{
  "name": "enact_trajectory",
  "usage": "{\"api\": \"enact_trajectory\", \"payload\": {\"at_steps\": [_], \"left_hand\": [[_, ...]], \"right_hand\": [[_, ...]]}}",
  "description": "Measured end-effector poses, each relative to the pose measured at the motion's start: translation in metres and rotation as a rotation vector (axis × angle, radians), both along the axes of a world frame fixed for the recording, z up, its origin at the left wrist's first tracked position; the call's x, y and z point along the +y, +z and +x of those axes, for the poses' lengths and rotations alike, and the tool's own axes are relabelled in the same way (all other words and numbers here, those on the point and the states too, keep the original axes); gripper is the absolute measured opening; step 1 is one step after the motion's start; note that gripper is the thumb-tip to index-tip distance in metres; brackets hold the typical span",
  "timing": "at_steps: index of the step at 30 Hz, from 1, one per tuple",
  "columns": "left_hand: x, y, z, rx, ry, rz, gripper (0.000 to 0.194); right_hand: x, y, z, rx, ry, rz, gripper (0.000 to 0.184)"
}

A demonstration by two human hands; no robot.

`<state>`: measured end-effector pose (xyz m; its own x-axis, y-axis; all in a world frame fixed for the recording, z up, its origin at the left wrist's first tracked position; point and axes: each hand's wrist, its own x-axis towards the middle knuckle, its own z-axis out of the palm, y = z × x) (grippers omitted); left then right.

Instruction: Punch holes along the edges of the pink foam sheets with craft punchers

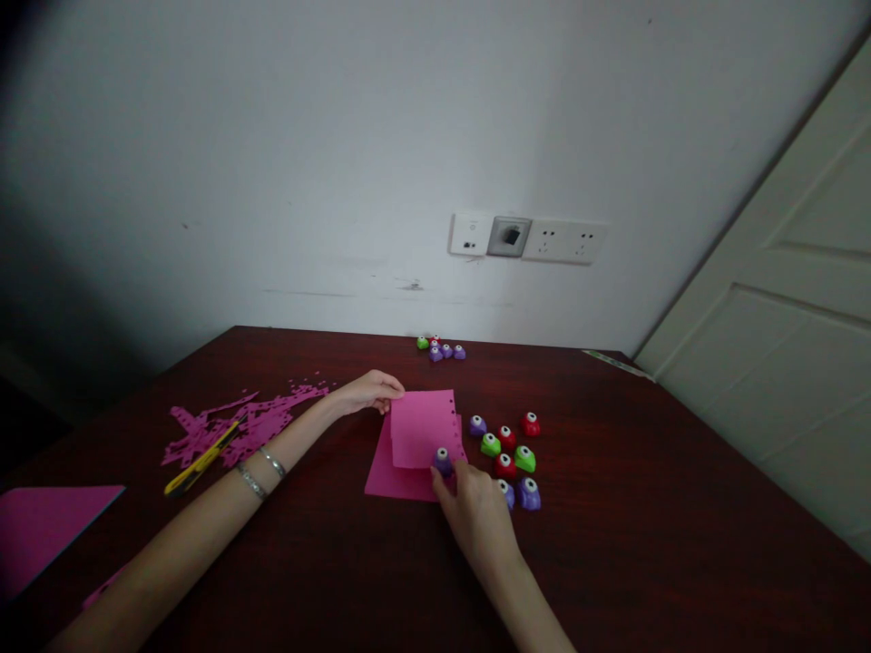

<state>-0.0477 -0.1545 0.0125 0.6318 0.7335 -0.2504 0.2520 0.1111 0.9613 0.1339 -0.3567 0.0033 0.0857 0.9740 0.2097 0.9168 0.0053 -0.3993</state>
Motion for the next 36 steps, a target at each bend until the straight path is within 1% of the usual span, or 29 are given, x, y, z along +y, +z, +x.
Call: {"api": "enact_trajectory", "payload": {"at_steps": [5,7,9,12,14,16,17,18,19,20,22,24,27,29,32,36], "left_hand": [[-0.001,-0.002,-0.001,0.064,-0.032,0.037,0.017],[-0.001,-0.005,-0.002,0.114,-0.052,0.093,0.017],[0.0,-0.007,-0.002,0.173,-0.085,0.189,0.019],[-0.002,-0.006,-0.003,0.312,-0.139,0.388,0.023],[-0.008,0.0,-0.002,0.425,-0.136,0.598,0.027],[-0.017,0.007,-0.001,0.512,-0.112,0.861,0.036],[-0.023,0.011,0.0,0.538,-0.119,0.965,0.042],[-0.028,0.014,0.002,0.555,-0.16,1.026,0.048],[-0.034,0.016,0.003,0.565,-0.232,1.044,0.054],[-0.04,0.017,0.005,0.576,-0.32,1.03,0.061],[-0.05,0.017,0.009,0.613,-0.483,0.963,0.073],[-0.058,0.016,0.012,0.659,-0.572,0.901,0.08],[-0.066,0.015,0.016,0.702,-0.599,0.848,0.089],[-0.07,0.016,0.018,0.723,-0.608,0.827,0.094],[-0.071,0.017,0.018,0.73,-0.628,0.817,0.096],[-0.068,0.014,0.017,0.69,-0.639,0.827,0.095]], "right_hand": [[0.001,-0.005,0.001,0.006,0.038,-0.02,0.027],[0.002,-0.008,0.002,-0.011,0.045,-0.033,0.025],[0.002,-0.009,0.004,-0.022,0.048,-0.04,0.023],[0.003,-0.01,0.007,0.017,0.036,-0.045,0.02],[0.004,-0.008,0.011,0.078,0.029,-0.042,0.018],[0.005,-0.006,0.017,0.145,0.047,-0.035,0.017],[0.006,-0.005,0.021,0.176,0.063,-0.032,0.018],[0.007,-0.003,0.024,0.203,0.083,-0.031,0.019],[0.008,-0.002,0.028,0.226,0.105,-0.033,0.021],[0.009,-0.001,0.031,0.243,0.126,-0.036,0.023],[0.011,0.001,0.036,0.25,0.164,-0.037,0.026],[0.013,0.004,0.039,0.222,0.207,-0.043,0.026],[0.018,0.009,0.04,0.155,0.266,-0.064,0.028],[0.023,0.013,0.04,0.121,0.303,-0.092,0.033],[0.029,0.015,0.039,0.088,0.358,-0.144,0.039],[0.033,0.016,0.034,0.082,0.391,-0.182,0.034]]}}
